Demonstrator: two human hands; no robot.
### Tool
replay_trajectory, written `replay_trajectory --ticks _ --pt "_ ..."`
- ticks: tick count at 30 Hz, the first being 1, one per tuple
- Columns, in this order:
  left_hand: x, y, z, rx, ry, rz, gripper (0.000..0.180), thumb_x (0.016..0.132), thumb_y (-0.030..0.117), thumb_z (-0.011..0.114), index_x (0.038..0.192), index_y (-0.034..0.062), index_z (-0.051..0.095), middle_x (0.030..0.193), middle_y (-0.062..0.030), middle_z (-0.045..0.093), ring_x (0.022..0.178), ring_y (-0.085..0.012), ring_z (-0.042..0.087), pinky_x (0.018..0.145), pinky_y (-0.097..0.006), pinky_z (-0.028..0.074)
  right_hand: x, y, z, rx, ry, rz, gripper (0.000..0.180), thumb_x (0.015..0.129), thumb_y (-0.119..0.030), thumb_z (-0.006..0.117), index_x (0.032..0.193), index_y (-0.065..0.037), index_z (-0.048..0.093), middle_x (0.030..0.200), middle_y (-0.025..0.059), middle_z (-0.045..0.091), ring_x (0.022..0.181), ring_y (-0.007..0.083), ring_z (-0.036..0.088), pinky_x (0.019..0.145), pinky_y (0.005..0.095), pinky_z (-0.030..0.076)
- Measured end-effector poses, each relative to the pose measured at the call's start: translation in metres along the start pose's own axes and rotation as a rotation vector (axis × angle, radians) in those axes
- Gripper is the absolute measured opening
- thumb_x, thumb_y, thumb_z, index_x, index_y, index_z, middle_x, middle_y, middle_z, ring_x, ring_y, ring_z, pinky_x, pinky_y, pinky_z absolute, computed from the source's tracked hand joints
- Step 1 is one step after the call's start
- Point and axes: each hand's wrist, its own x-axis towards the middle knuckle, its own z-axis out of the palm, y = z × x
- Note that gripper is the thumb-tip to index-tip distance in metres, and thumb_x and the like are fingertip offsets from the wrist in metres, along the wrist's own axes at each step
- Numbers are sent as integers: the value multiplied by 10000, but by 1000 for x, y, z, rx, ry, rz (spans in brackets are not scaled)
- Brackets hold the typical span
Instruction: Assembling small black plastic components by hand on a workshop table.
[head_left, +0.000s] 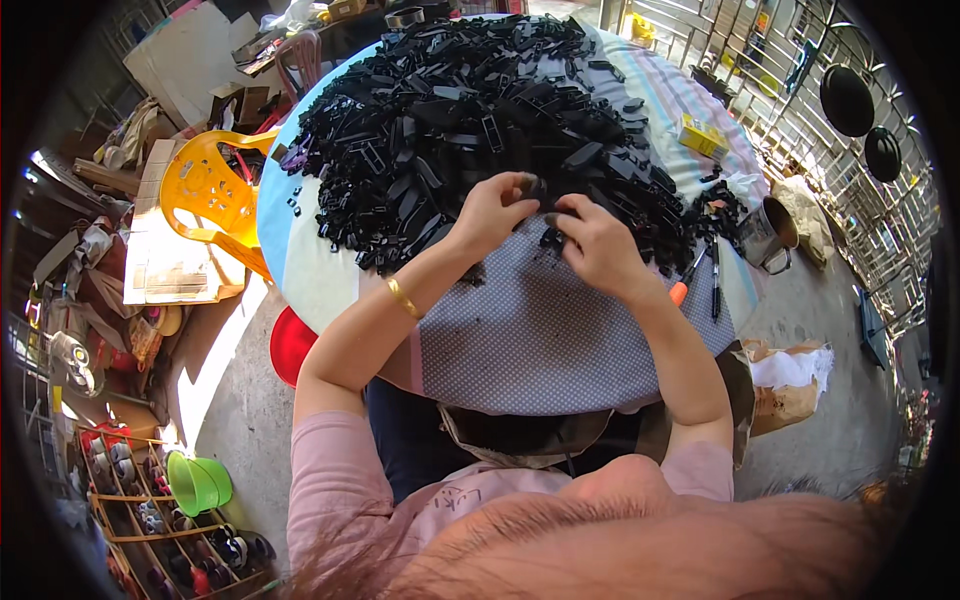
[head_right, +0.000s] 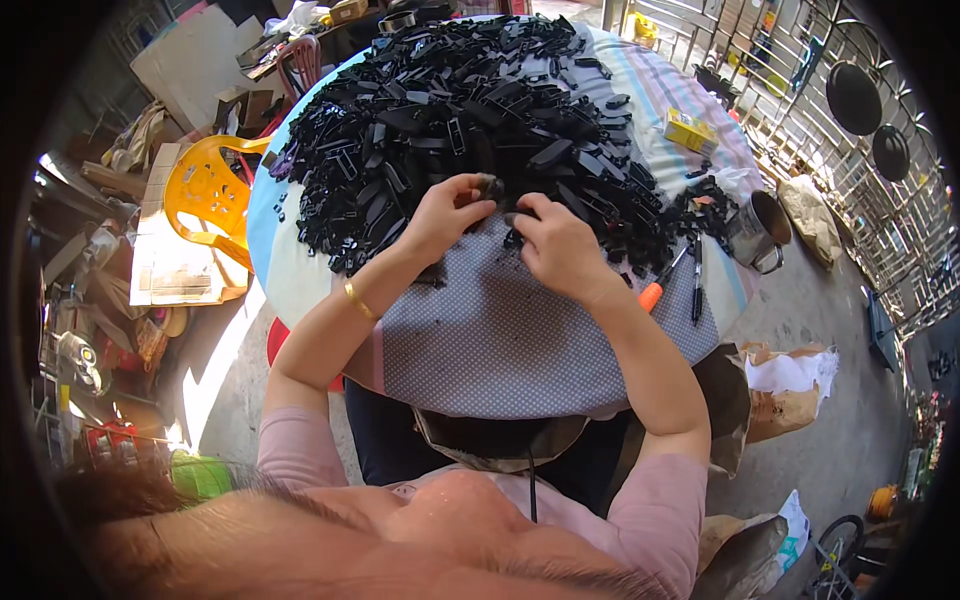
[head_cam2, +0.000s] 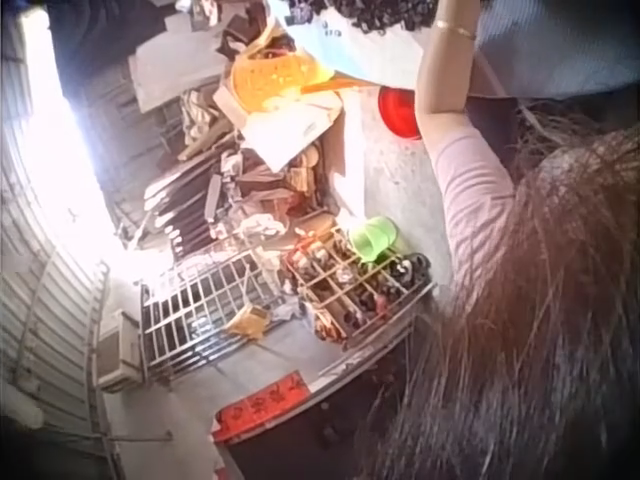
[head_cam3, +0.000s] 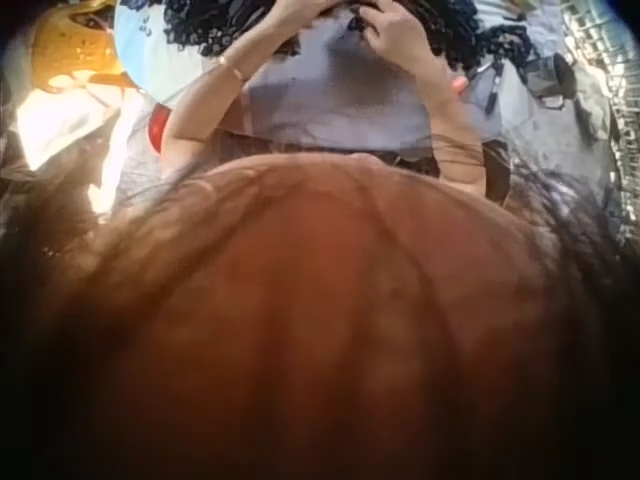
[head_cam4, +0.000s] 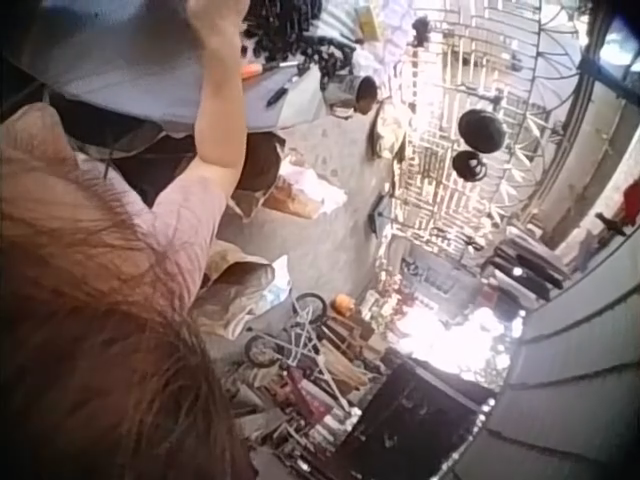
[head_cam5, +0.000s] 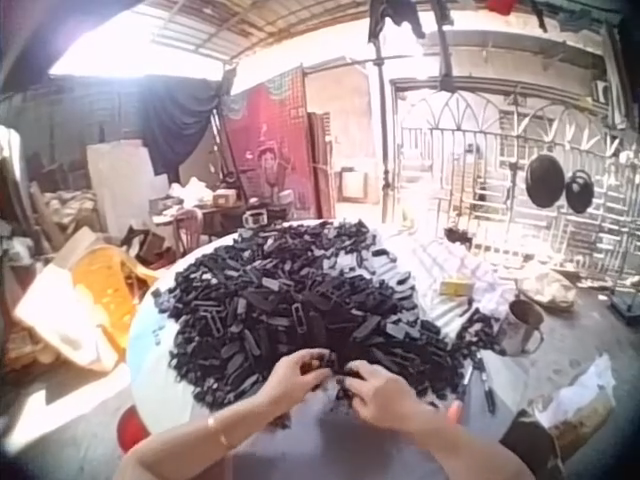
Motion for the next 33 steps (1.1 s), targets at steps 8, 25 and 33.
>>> replay_trajectory --ticks 8,25,33 --pt "-26 16 -11 -801 -153 -468 221 911 149 471 1091 36 534 950 -54 605 857 -140 576 705 -266 448 1 0 9 16 20 -12 171 701 -82 660 866 -47 634 986 79 555 876 253 550 712 343 474" --pt "-39 20 -4 -1026 -247 -354 259 843 74 579 1047 -31 457 961 -89 539 807 -168 608 756 -318 542 1 -28 -3 1075 -21 473 180 869 -92 573 1025 -8 604 818 16 602 669 54 536 595 180 462" --pt "-41 12 3 -1114 -194 -474 358 939 360 421 1045 23 481 871 -79 536 778 -146 543 680 -279 488 -1 -32 6 876 103 417 128 849 -65 588 941 23 604 767 28 570 641 70 526 555 195 443"
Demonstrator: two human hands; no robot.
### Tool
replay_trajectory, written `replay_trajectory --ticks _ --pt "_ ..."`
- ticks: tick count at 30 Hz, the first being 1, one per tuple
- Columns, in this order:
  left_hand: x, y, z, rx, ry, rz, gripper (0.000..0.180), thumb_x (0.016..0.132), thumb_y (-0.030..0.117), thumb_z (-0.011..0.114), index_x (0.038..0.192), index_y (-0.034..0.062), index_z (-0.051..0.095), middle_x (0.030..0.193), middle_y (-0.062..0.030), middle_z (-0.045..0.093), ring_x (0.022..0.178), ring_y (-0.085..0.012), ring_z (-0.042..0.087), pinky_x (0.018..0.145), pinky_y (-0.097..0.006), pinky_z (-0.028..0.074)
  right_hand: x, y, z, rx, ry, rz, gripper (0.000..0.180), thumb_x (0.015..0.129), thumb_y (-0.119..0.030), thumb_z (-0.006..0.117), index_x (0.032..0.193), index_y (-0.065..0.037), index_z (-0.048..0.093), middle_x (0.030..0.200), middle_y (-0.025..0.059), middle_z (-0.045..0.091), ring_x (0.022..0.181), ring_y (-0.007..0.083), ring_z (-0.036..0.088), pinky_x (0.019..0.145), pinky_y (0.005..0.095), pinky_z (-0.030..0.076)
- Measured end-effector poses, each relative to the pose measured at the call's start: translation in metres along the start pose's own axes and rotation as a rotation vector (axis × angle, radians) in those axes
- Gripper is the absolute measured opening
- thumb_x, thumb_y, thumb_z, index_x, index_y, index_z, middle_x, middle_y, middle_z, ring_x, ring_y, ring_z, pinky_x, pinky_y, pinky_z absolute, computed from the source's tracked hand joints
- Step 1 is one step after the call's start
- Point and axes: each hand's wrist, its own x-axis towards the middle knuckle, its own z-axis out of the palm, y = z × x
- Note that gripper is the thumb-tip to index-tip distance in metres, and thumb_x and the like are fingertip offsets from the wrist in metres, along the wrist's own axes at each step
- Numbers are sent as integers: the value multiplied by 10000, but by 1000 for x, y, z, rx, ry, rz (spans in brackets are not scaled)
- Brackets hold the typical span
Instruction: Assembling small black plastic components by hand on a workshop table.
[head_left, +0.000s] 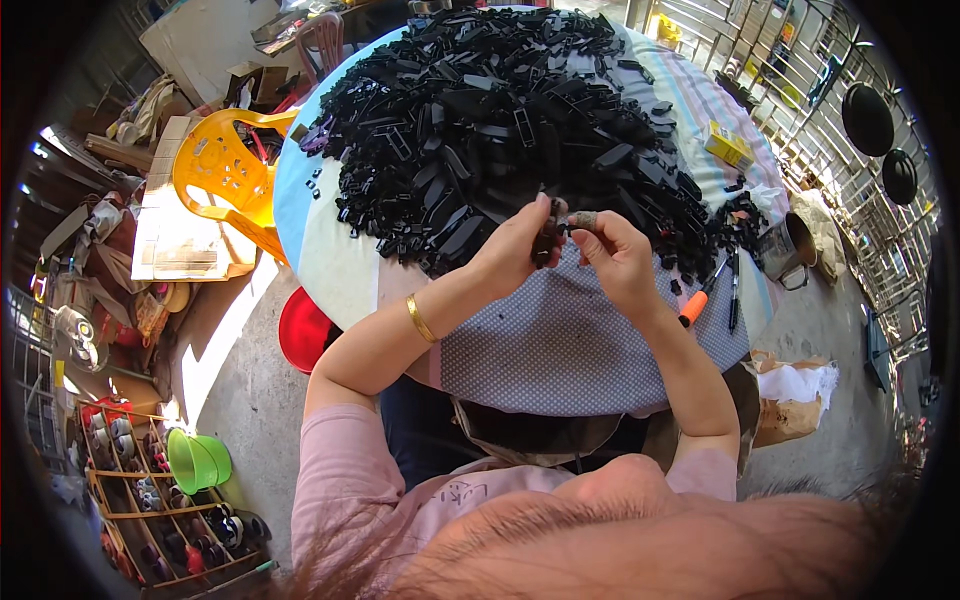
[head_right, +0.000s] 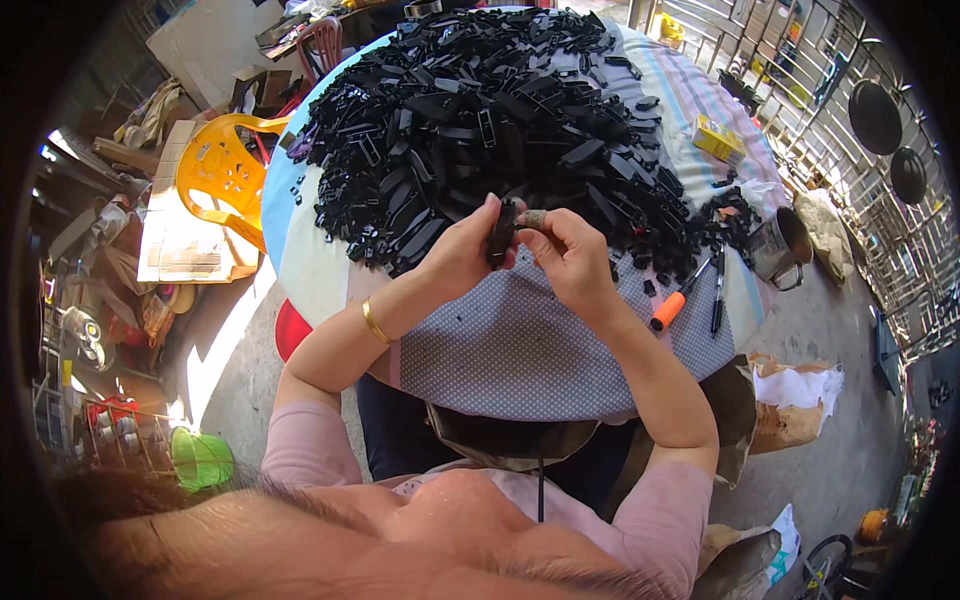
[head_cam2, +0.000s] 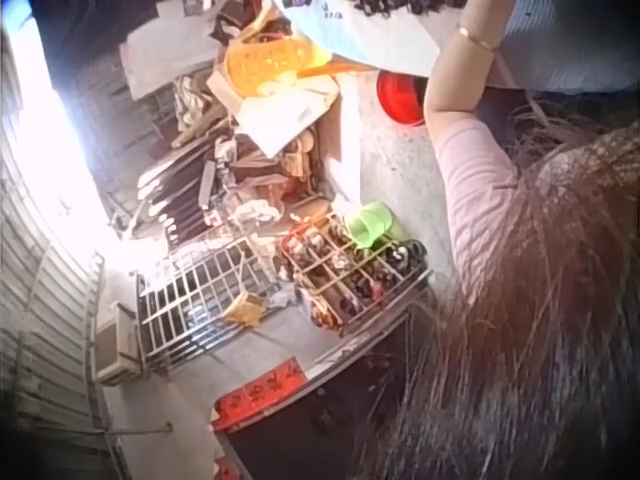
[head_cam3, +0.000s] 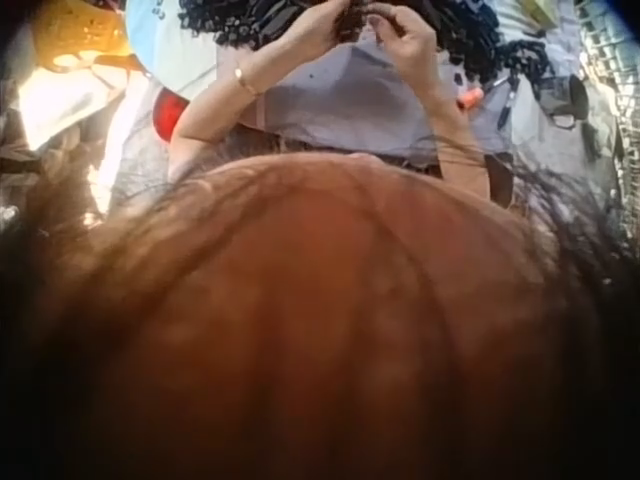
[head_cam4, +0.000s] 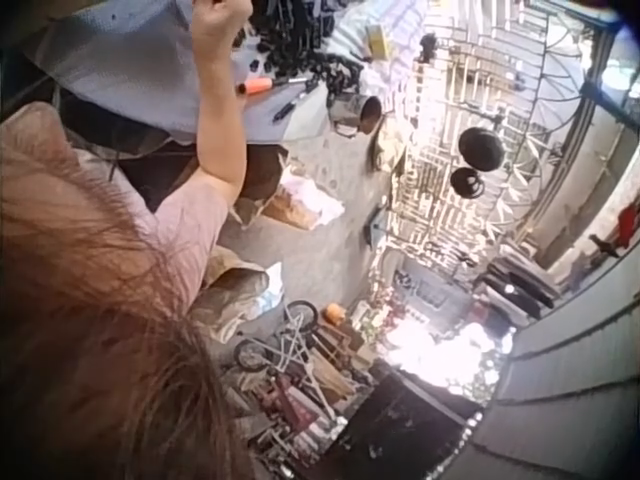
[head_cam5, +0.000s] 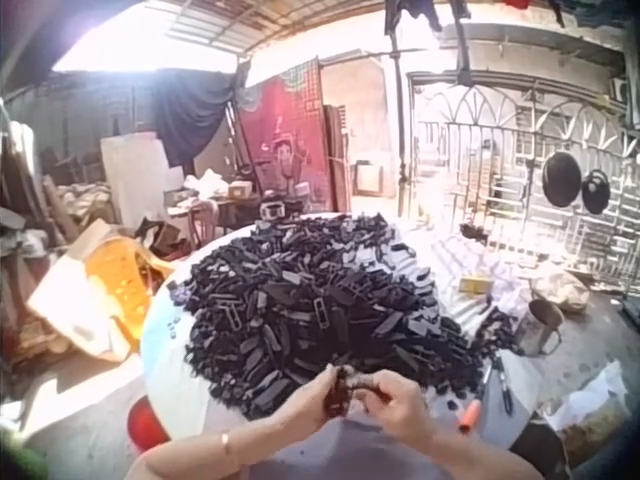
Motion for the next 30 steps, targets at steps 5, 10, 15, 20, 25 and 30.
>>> replay_trajectory --ticks 5,10,15,20,25,30 --pt "-8 0 12 -3 51 38 363 956 329 380 1114 27 504 938 -76 562 789 -152 539 703 -303 466 1 5 1 -295 81 -211 133 847 -94 604 887 30 576 727 22 537 621 60 505 545 199 426" --pt "-6 -4 15 -3 -25 72 267 955 185 397 1127 -3 477 978 -83 565 909 -179 582 843 -369 499 0 2 3 -398 158 -218 137 843 -92 607 852 37 560 726 48 543 612 79 517 548 206 437" --pt "-3 -8 7 196 -18 160 270 940 189 444 1118 -11 476 975 -75 565 898 -141 581 808 -321 519 -1 -3 5 -398 165 -201 122 825 -96 607 821 17 559 721 91 547 585 178 556 512 273 449" --pt "-10 -3 16 536 92 309 270 912 197 498 1048 -37 489 839 -45 574 737 -86 560 619 -232 484 -3 -12 1 -242 -35 -208 119 782 -51 606 856 21 547 717 97 520 595 215 566 513 289 451" --pt "-16 3 24 868 193 384 271 882 183 536 1000 -56 494 726 -71 588 638 -86 545 551 -225 431 -5 -12 1 -672 -72 -349 128 764 -71 575 842 19 525 727 119 532 634 275 579 536 335 464" --pt "-11 -6 17 882 181 435 274 869 177 549 1000 -55 487 681 -59 566 618 -80 512 546 -219 418 -10 -6 -1 -932 -257 -435 115 786 -96 540 779 7 489 701 132 531 601 290 567 532 356 467"
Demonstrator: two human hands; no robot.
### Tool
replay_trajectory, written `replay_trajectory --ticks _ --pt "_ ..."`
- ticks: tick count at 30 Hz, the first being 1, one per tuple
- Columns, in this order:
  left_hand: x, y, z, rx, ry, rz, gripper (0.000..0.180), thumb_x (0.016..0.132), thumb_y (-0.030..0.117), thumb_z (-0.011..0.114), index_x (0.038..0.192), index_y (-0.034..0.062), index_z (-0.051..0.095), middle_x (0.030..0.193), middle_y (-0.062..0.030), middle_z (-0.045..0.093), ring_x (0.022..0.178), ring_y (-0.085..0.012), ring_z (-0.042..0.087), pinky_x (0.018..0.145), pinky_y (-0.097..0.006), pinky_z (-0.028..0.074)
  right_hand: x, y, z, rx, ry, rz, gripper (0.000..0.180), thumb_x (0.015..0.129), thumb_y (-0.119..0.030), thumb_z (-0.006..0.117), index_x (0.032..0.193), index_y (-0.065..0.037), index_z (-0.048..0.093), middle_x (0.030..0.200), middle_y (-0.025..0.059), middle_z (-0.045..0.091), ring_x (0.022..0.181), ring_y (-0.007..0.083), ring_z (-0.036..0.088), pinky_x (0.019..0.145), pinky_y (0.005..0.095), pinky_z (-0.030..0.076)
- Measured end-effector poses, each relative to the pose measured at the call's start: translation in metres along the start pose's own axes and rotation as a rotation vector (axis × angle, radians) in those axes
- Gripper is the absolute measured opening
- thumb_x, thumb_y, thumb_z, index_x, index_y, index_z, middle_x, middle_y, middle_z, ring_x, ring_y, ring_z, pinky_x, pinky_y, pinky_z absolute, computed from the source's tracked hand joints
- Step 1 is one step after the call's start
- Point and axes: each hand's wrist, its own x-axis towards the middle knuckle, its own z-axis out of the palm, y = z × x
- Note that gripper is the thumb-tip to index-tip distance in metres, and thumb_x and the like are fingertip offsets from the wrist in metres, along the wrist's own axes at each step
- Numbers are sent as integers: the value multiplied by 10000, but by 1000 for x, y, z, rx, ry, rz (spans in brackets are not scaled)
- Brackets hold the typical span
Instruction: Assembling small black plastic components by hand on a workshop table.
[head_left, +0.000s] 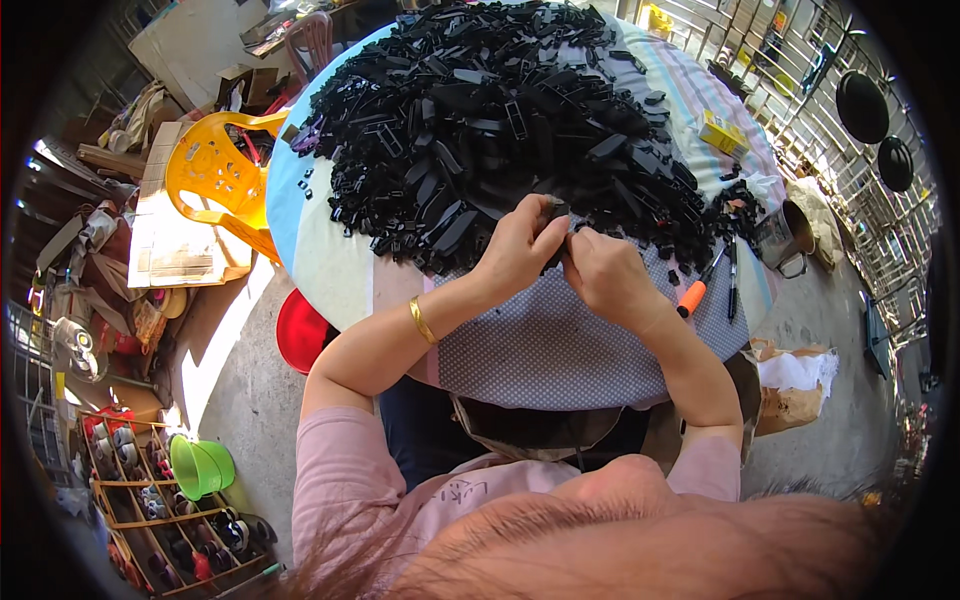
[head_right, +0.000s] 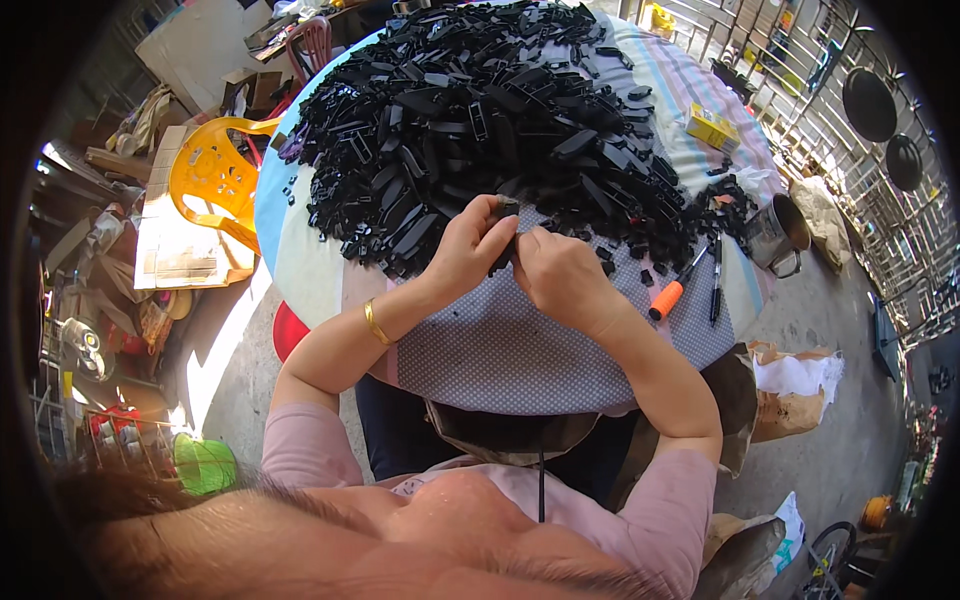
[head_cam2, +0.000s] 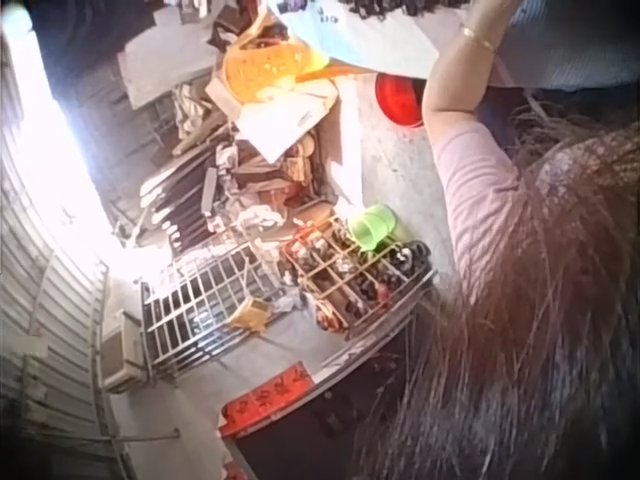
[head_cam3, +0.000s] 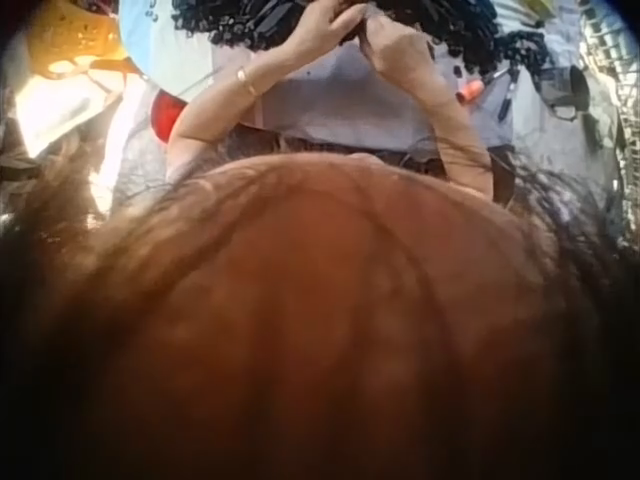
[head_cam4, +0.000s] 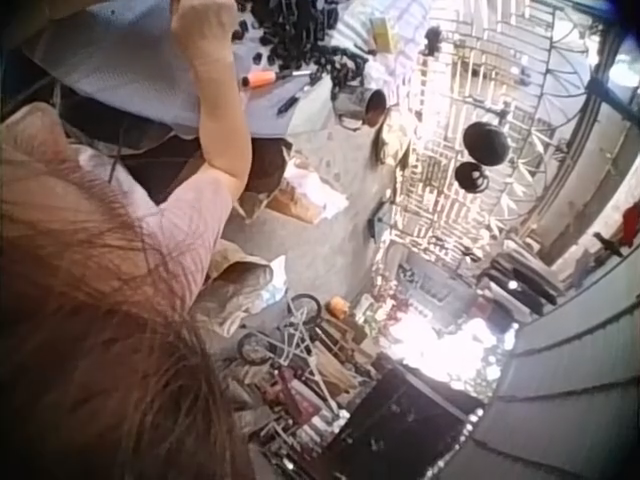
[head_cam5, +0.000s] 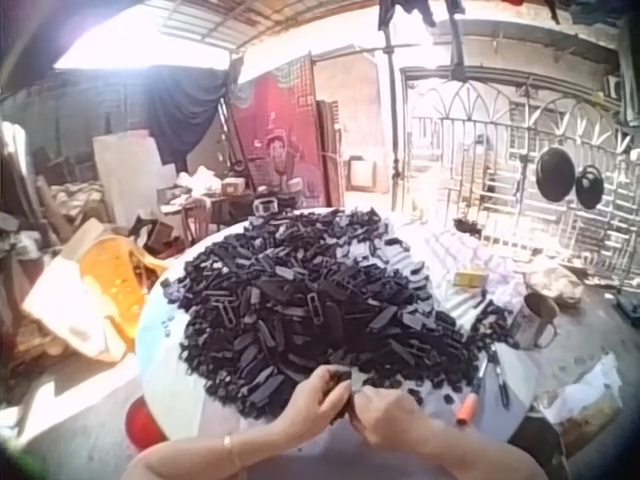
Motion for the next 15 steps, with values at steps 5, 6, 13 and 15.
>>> replay_trajectory --ticks 5,6,13,15 --pt "-7 4 3 -118 27 -8 219 884 141 528 1022 -23 481 696 21 516 619 -20 439 536 -184 386 -2 -9 -2 107 -9 9 103 787 -70 549 792 9 484 700 148 522 598 315 554 521 383 450" --pt "-8 4 5 -105 58 12 218 886 141 525 1023 -21 479 710 19 519 622 -20 440 536 -180 383 -3 -10 -2 130 -15 24 107 783 -73 553 804 9 487 713 150 530 604 314 559 523 382 452" --pt "12 -11 0 -189 222 -44 309 901 215 515 1086 -27 466 717 -39 551 584 -96 509 506 -239 425 2 -10 -9 254 -109 88 253 745 -121 599 954 14 556 787 133 572 675 298 589 599 356 477" --pt "11 -8 -7 -376 91 -253 325 922 264 472 1104 -5 467 692 -40 531 552 -116 499 467 -262 422 3 13 -20 215 -7 263 242 748 -130 603 954 -3 603 804 121 598 699 286 601 620 345 481"
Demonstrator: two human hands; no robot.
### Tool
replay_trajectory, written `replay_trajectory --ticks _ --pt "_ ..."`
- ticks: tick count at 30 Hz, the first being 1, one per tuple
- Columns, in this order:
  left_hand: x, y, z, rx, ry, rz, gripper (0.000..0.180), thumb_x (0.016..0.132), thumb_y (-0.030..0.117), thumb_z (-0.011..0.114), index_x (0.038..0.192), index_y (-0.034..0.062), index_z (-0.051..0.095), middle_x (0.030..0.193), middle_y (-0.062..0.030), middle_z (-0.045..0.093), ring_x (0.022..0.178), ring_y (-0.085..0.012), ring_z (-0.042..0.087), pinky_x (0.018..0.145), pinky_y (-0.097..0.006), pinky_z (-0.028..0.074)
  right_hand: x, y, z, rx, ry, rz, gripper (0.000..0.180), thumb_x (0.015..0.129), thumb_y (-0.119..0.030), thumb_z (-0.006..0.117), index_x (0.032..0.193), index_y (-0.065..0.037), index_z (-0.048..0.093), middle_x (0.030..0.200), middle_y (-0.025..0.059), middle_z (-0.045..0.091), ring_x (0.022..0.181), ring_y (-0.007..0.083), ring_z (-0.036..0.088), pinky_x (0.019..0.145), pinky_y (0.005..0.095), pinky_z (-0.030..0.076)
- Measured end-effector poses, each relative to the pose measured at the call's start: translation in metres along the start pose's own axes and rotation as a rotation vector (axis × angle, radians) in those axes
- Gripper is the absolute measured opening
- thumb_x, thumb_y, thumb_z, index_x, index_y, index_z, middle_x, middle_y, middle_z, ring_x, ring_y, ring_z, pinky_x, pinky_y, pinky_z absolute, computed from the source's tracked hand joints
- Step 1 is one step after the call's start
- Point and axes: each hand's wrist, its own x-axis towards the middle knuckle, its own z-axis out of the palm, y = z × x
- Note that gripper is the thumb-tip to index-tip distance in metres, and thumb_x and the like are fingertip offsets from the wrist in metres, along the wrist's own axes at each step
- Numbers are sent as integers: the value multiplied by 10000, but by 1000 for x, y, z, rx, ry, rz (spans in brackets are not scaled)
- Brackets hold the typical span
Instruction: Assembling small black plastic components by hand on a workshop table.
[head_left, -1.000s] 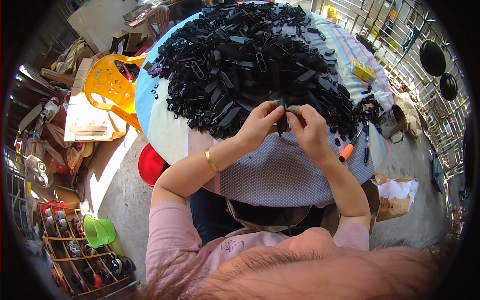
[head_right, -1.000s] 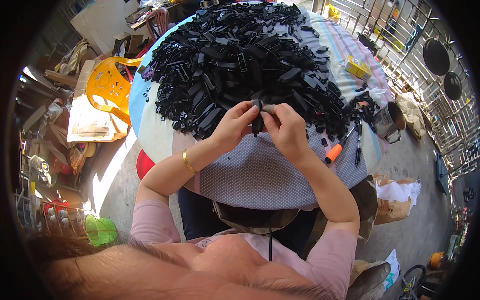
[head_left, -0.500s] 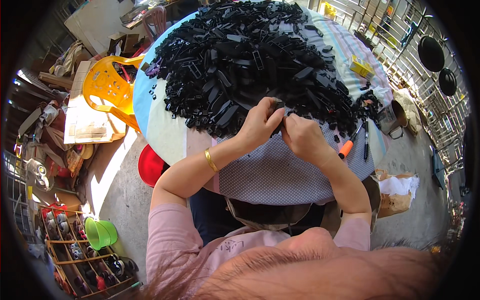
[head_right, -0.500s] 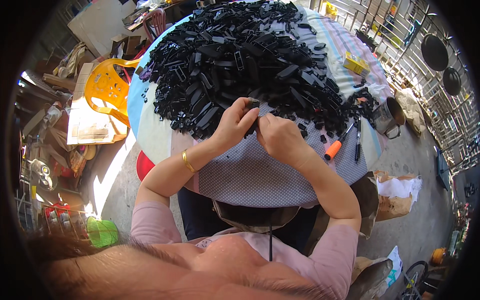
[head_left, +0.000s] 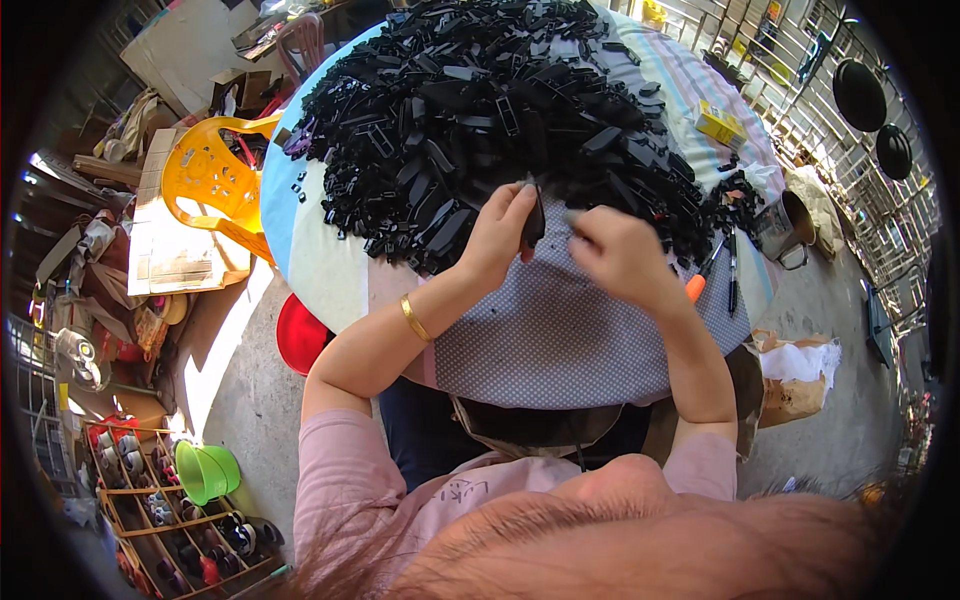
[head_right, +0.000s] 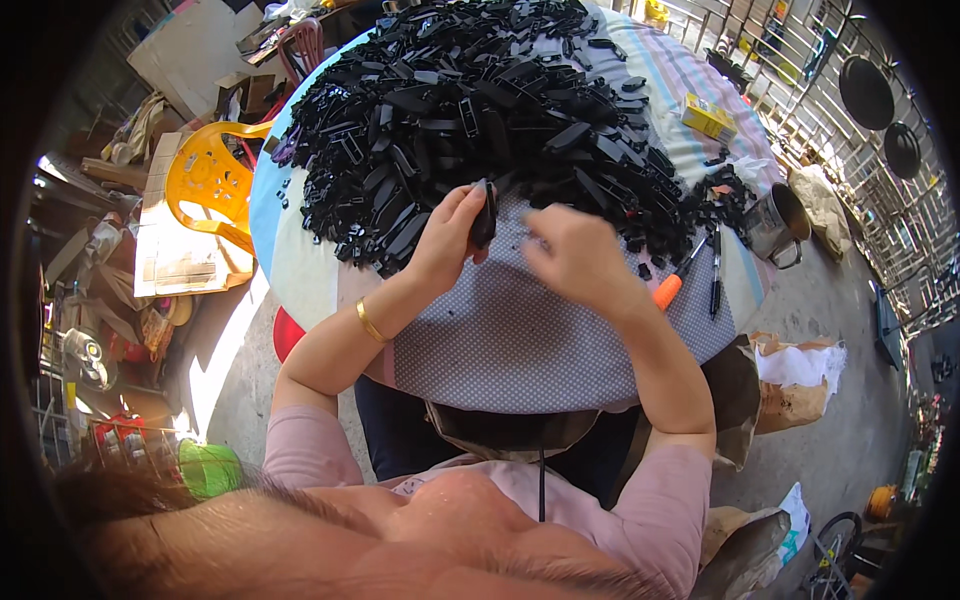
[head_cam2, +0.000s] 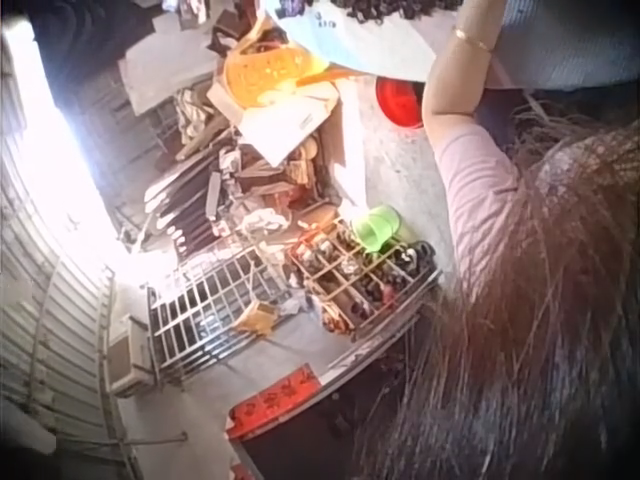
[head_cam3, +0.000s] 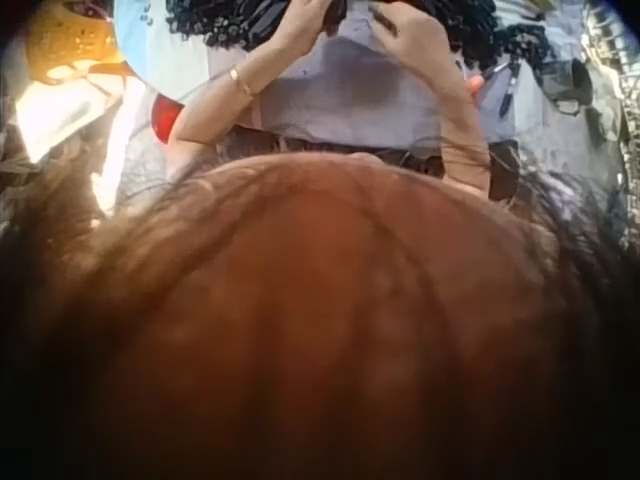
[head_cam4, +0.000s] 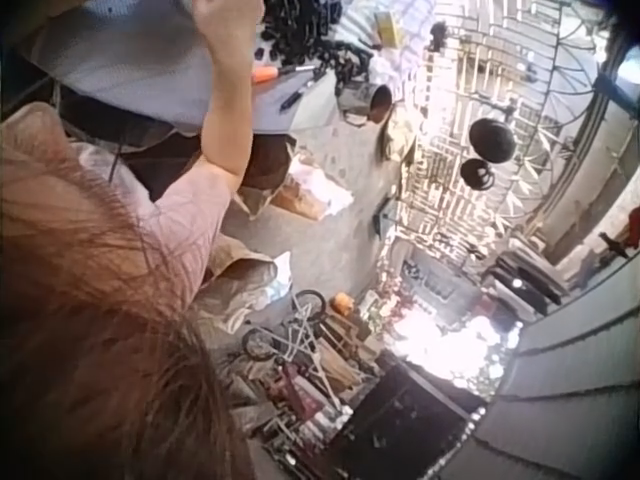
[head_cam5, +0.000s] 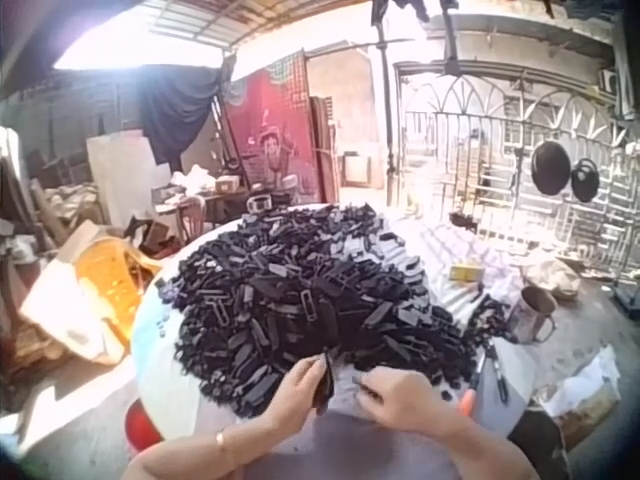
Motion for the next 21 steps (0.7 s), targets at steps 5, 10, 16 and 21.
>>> replay_trajectory --ticks 5,10,16,21 --pt "0 3 -1 -208 -156 -238 299 959 294 360 1069 55 503 704 -64 544 533 -136 518 464 -263 434 0 57 -20 -275 18 244 188 741 -168 624 872 -39 662 789 122 625 748 280 603 682 356 470" --pt "-6 7 3 -178 -250 -283 309 970 284 335 1111 60 494 736 -73 567 571 -132 540 505 -273 471 2 48 -1 -258 -23 199 194 732 -212 644 860 -68 671 792 104 596 749 278 592 670 358 466" --pt "-8 4 4 -113 -304 -310 337 969 304 342 1170 69 474 780 -78 590 637 -136 566 552 -278 489 4 42 6 -306 -48 201 177 725 -207 649 836 -71 666 792 93 596 740 266 595 652 350 472" --pt "-9 4 5 -117 -323 -256 341 966 308 354 1189 73 461 814 -71 589 678 -136 574 588 -285 504 7 38 5 -17 215 99 110 699 -55 644 768 9 586 701 89 593 574 182 582 532 274 463"
